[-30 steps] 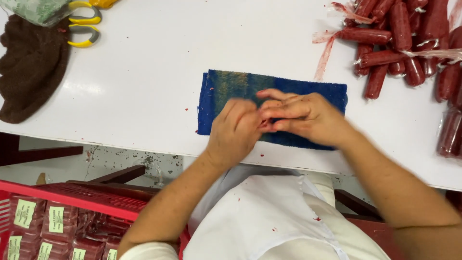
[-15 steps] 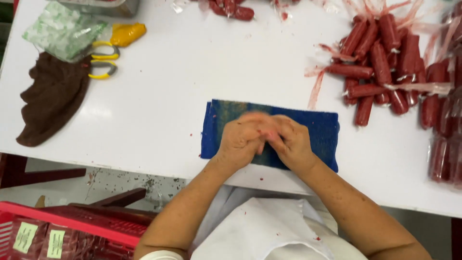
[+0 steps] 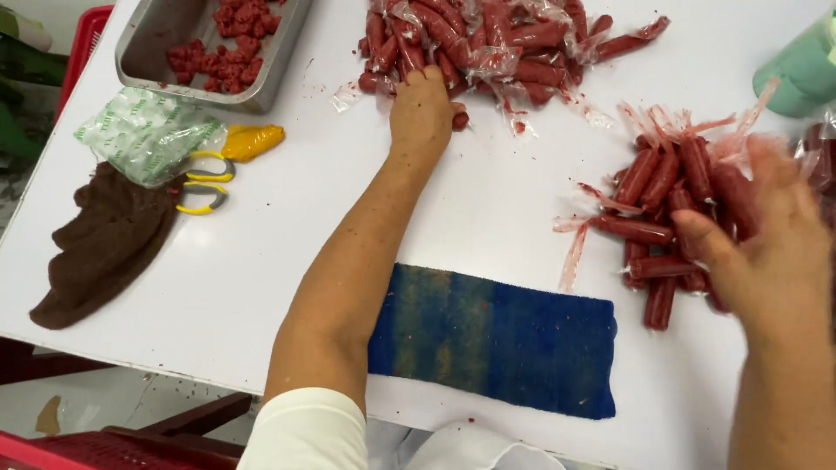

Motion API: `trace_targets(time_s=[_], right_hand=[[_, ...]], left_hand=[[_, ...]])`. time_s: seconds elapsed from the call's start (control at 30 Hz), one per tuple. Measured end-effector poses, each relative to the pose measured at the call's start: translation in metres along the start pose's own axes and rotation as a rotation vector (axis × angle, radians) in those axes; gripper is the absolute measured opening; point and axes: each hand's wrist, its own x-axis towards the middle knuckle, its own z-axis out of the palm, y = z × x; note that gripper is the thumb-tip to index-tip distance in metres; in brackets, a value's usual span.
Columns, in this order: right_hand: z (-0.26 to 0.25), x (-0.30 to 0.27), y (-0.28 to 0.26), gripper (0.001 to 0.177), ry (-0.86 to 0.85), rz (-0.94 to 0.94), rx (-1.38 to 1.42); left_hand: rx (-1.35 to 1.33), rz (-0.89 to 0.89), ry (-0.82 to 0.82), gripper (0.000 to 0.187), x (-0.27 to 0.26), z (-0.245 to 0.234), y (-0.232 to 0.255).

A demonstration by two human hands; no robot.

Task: Manually wrapping and sealing small cylindrical products in plastic film at a high speed.

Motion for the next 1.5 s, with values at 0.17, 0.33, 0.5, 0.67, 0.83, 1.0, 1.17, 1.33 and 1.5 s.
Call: trace_targets(time_s=[0.17,0.33,0.5,0.67,0.83,1.0,1.17,1.33,1.5], right_hand=[[0.041,-0.016,-0.078,0.033,-0.669,0.276,1.180],[0.091,-0.006,-0.139,0.071,-0.569,0.637,2.207],[0.056,-0.015,-0.201,0.023,-0.229,0.787,2.459],[0.016,-0.007,-0.175,0.061,0.111,0.582,2.210],[-0.055,-0.018,-0.173,0.054,-0.273,-0.552,0.417],[-0.032,-0.040,-0.178,0.061,-0.285,-0.945,0.116],[-0.025,-0.044,-0.196,0.022,-0.294,-0.823,-0.069],[0.009,-0.031,-0.204,0.020,-0.076,-0.940,-0.030],[0.004,0.001,-0.186,0.031,0.076,-1.146,0.080]], left_hand=[[-0.796,-0.444,-0.370,0.025,-0.060,-0.087,0.013],[-1.467,-0.225,-0.644,0.035,-0.222,-0.110,-0.005],[-1.045,-0.071,-0.567,0.056,-0.289,-0.111,0.002],[-0.908,0.112,-0.425,0.032,-0.300,-0.125,0.014],[-0.965,0.067,-0.674,0.027,-0.298,-0.155,0.002],[-0.974,-0.018,-0.756,0.033,-0.297,-0.175,0.007],[-0.925,0.072,-0.735,0.040,-0.296,-0.178,-0.009],[-0.989,0.013,-0.728,0.033,-0.290,-0.181,-0.007],[-1.067,-0.055,-0.645,0.018,-0.302,-0.164,-0.018]])
